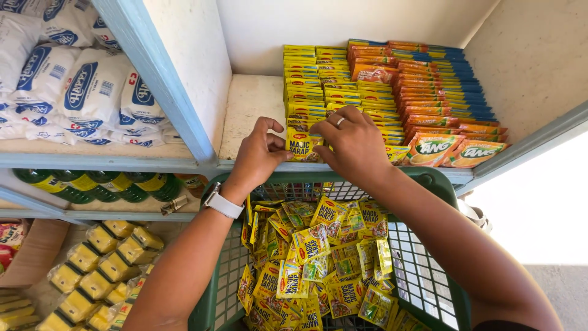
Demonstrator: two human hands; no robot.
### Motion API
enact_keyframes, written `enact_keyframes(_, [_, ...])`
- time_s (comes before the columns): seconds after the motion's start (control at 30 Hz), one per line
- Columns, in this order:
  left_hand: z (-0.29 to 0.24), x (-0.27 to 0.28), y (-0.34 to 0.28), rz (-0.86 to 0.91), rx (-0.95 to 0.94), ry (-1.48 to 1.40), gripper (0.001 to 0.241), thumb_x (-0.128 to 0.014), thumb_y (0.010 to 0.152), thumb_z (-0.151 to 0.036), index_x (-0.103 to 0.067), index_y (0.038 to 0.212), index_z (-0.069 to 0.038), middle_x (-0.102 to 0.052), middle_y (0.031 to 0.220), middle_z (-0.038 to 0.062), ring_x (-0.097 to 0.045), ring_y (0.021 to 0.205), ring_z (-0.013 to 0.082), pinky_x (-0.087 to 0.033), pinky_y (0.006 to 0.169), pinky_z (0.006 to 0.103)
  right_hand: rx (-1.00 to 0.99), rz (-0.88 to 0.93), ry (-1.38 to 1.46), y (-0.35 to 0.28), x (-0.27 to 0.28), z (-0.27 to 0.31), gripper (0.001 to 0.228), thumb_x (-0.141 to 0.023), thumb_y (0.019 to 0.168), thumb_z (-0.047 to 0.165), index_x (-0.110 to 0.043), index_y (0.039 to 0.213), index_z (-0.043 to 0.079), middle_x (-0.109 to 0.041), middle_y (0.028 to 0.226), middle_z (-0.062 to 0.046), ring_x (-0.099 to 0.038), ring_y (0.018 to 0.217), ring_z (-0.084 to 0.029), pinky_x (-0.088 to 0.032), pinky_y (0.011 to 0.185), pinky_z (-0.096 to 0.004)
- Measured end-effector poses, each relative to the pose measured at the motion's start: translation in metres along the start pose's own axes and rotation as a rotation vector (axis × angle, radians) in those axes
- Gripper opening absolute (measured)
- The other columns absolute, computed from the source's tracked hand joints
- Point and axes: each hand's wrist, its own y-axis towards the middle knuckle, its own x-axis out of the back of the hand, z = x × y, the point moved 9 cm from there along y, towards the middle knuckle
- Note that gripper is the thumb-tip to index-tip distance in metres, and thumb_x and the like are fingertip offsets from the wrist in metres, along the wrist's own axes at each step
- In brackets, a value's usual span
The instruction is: Stocking and arranging seasoning and drink packets on a store shelf.
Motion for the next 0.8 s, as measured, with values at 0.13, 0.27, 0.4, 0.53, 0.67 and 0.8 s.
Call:
enact_keyframes(0.13, [-0.007, -0.001, 0.000, -0.024, -0.006, 0.056, 0.050, -0.085, 0.076, -0.004, -0.050, 0.112, -0.005, -0.076, 0.080, 0.008, -0.076, 0.074, 0.0196, -0.057, 0.065, 0.0320, -0.011, 0.031, -0.049, 0.002, -0.014, -0.002, 0.032, -0.083, 0.075, 0.024, -0.071, 0.104, 0.017, -0.068, 0.096, -0.002, -0.061, 0.106, -0.028, -0.050, 0.088, -0.046])
enact_keyframes(0.27, [-0.010, 0.000, -0.001, -0.034, -0.018, 0.147, 0.050, -0.086, 0.076, -0.009, -0.051, 0.111, -0.007, -0.075, 0.079, 0.007, -0.075, 0.072, 0.0217, -0.056, 0.062, 0.0347, -0.040, 0.090, -0.170, 0.002, -0.024, -0.002, 0.034, -0.084, 0.070, 0.027, -0.068, 0.098, 0.017, -0.063, 0.099, -0.003, -0.055, 0.105, -0.028, -0.044, 0.085, -0.045])
enact_keyframes(0.4, [-0.009, 0.000, -0.002, -0.045, -0.039, 0.164, 0.050, -0.086, 0.077, -0.010, -0.051, 0.111, -0.008, -0.074, 0.079, 0.007, -0.075, 0.070, 0.0226, -0.055, 0.061, 0.0358, -0.002, 0.105, -0.250, 0.000, -0.038, 0.002, 0.039, -0.084, 0.066, 0.033, -0.067, 0.097, 0.018, -0.062, 0.101, -0.004, -0.053, 0.106, -0.029, -0.041, 0.088, -0.045])
enact_keyframes(0.53, [-0.010, 0.000, -0.001, -0.052, -0.058, 0.187, 0.050, -0.086, 0.076, -0.010, -0.051, 0.111, -0.008, -0.074, 0.080, 0.007, -0.075, 0.070, 0.0230, -0.055, 0.061, 0.0362, 0.002, 0.119, -0.299, 0.003, -0.047, 0.005, 0.039, -0.083, 0.066, 0.031, -0.068, 0.101, 0.019, -0.062, 0.100, -0.003, -0.053, 0.105, -0.028, -0.040, 0.087, -0.044])
enact_keyframes(0.67, [-0.009, 0.000, 0.000, -0.046, -0.058, 0.212, 0.050, -0.086, 0.077, -0.011, -0.051, 0.112, -0.008, -0.074, 0.081, 0.006, -0.075, 0.071, 0.0234, -0.055, 0.061, 0.0368, 0.010, 0.112, -0.302, 0.005, -0.050, 0.007, 0.036, -0.083, 0.068, 0.029, -0.068, 0.100, 0.020, -0.063, 0.101, -0.001, -0.053, 0.106, -0.027, -0.039, 0.088, -0.044])
enact_keyframes(0.8, [-0.009, -0.001, -0.002, -0.037, -0.060, 0.225, 0.049, -0.085, 0.078, -0.011, -0.051, 0.113, -0.008, -0.075, 0.082, 0.006, -0.075, 0.071, 0.0232, -0.056, 0.061, 0.0369, 0.014, 0.099, -0.287, 0.003, -0.052, 0.004, 0.037, -0.082, 0.069, 0.026, -0.068, 0.102, 0.020, -0.063, 0.102, -0.001, -0.053, 0.107, -0.026, -0.039, 0.088, -0.044])
